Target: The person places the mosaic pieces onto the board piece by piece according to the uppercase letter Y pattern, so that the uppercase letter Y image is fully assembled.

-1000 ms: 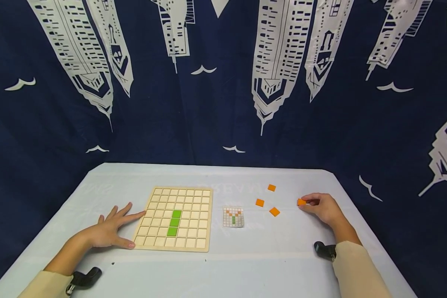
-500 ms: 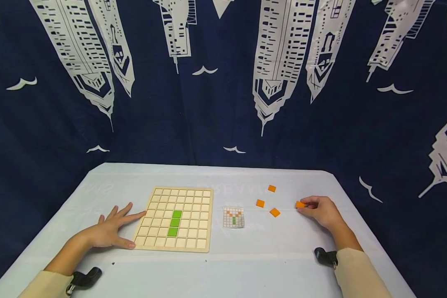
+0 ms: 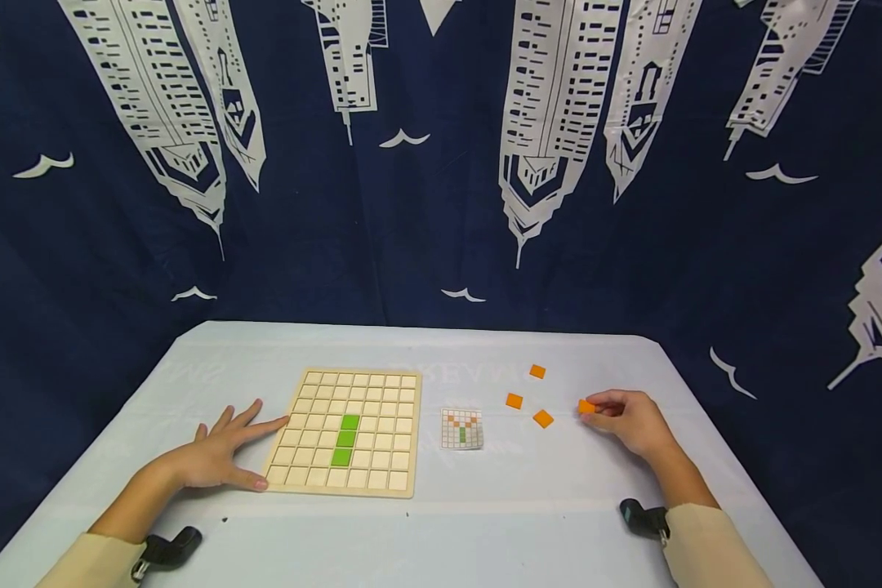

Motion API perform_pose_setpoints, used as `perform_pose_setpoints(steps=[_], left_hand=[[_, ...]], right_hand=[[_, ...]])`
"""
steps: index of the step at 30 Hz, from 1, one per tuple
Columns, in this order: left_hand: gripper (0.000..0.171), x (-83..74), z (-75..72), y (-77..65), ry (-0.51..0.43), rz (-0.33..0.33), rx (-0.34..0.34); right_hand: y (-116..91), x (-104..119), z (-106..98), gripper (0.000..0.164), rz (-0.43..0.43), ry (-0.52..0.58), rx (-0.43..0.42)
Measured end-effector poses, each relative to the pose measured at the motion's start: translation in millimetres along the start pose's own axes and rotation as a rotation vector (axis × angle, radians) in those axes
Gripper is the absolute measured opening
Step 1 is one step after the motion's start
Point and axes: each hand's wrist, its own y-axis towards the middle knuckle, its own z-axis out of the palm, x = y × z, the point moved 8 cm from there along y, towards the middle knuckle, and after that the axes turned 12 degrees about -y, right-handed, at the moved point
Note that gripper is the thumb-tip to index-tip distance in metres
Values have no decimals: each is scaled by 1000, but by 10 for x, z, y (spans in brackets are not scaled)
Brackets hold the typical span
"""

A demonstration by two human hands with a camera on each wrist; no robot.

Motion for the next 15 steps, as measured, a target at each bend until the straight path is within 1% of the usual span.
perform_pose_setpoints(steps=[6,15], left_hand=[[108,6,2,6,4,-9,2],[107,9,3,7,1,-19,6]], right_hand=[[-61,101,8,45,-18,-5,-2],[-150,276,66,42,-36,40,-11]])
